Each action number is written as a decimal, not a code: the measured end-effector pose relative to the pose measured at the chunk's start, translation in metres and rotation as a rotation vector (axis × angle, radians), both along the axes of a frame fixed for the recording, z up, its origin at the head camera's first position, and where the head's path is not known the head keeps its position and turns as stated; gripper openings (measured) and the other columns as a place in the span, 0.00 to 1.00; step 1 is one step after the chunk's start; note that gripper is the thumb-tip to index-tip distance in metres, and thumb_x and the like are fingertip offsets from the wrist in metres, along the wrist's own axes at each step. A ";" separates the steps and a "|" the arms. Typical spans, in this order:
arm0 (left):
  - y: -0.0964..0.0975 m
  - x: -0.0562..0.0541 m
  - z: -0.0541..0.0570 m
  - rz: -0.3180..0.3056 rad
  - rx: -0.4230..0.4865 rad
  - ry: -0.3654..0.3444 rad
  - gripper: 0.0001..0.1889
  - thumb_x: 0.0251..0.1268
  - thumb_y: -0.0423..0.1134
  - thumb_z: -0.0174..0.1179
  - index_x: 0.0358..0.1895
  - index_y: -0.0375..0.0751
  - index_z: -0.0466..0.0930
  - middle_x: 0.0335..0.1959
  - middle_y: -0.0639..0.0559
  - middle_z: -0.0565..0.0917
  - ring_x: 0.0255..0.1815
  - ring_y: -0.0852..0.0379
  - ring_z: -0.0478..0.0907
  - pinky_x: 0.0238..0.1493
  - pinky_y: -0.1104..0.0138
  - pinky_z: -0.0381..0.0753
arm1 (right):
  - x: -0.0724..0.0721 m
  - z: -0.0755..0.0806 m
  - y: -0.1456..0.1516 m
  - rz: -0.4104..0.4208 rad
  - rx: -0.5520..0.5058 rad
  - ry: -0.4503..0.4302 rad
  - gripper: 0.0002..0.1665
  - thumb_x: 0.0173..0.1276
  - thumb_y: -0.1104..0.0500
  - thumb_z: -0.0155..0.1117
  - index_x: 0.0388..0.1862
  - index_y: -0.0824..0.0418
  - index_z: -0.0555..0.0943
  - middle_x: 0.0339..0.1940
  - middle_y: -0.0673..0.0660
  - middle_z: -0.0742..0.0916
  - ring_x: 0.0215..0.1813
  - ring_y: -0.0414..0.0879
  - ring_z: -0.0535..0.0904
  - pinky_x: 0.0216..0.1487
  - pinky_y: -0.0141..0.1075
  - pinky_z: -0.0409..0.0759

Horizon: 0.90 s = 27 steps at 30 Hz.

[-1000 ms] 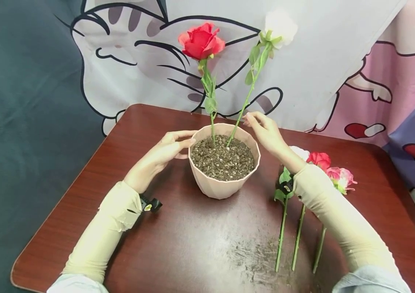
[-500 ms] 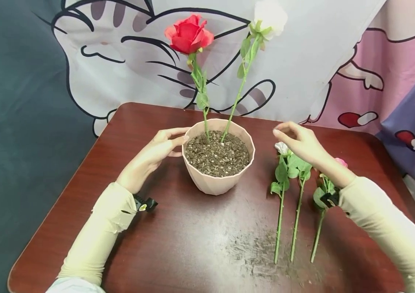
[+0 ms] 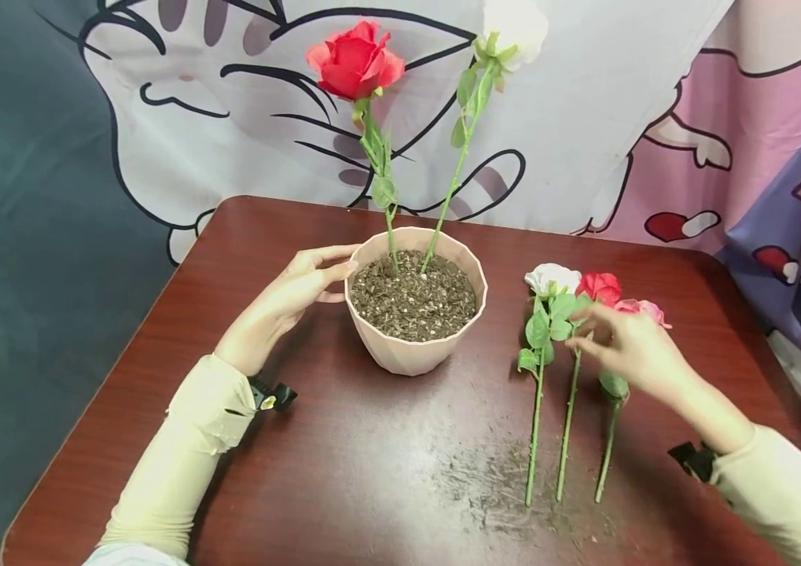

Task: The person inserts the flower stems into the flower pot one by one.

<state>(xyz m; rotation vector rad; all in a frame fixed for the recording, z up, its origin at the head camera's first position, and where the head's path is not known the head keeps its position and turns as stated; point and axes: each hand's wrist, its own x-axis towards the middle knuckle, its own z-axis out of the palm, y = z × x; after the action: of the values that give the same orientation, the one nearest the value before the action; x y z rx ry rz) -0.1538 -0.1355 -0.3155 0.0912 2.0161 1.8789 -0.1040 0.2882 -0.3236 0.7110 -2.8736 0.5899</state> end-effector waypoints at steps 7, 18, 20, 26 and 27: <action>-0.003 -0.001 0.000 -0.032 -0.020 0.005 0.23 0.70 0.34 0.49 0.67 0.37 0.64 0.63 0.41 0.70 0.53 0.55 0.73 0.48 0.59 0.78 | 0.034 -0.034 -0.007 -0.084 0.070 -0.193 0.15 0.57 0.51 0.70 0.36 0.60 0.82 0.25 0.49 0.86 0.28 0.41 0.81 0.28 0.37 0.76; -0.002 -0.001 0.000 -0.035 -0.002 0.009 0.23 0.70 0.34 0.48 0.67 0.38 0.64 0.63 0.41 0.69 0.57 0.52 0.71 0.51 0.57 0.77 | 0.037 -0.055 -0.015 -0.226 0.080 -0.434 0.21 0.59 0.40 0.64 0.25 0.57 0.82 0.09 0.44 0.79 0.15 0.38 0.75 0.20 0.34 0.70; -0.002 -0.001 0.000 -0.035 -0.006 0.006 0.23 0.70 0.35 0.49 0.67 0.38 0.64 0.63 0.42 0.70 0.57 0.52 0.71 0.51 0.57 0.77 | 0.036 -0.058 -0.017 -0.227 0.063 -0.481 0.22 0.59 0.40 0.64 0.22 0.56 0.81 0.09 0.45 0.79 0.14 0.38 0.76 0.20 0.34 0.71; -0.002 0.000 0.000 -0.030 0.005 0.005 0.23 0.70 0.35 0.49 0.67 0.39 0.64 0.63 0.42 0.70 0.58 0.51 0.70 0.53 0.55 0.76 | 0.034 -0.059 -0.022 -0.214 -0.001 -0.627 0.22 0.60 0.42 0.64 0.18 0.58 0.79 0.10 0.48 0.81 0.13 0.39 0.78 0.22 0.35 0.76; -0.002 0.000 0.000 -0.030 0.008 0.008 0.23 0.70 0.35 0.49 0.67 0.39 0.64 0.63 0.41 0.70 0.59 0.51 0.70 0.53 0.54 0.75 | 0.033 -0.059 -0.022 -0.212 -0.014 -0.644 0.21 0.61 0.44 0.64 0.18 0.58 0.79 0.11 0.48 0.81 0.14 0.40 0.78 0.21 0.35 0.76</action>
<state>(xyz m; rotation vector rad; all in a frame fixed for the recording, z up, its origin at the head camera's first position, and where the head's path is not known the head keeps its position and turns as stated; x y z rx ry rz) -0.1537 -0.1374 -0.3151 0.1301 2.0019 1.8710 -0.0707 0.2658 -0.3824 0.2238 -3.4507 0.9496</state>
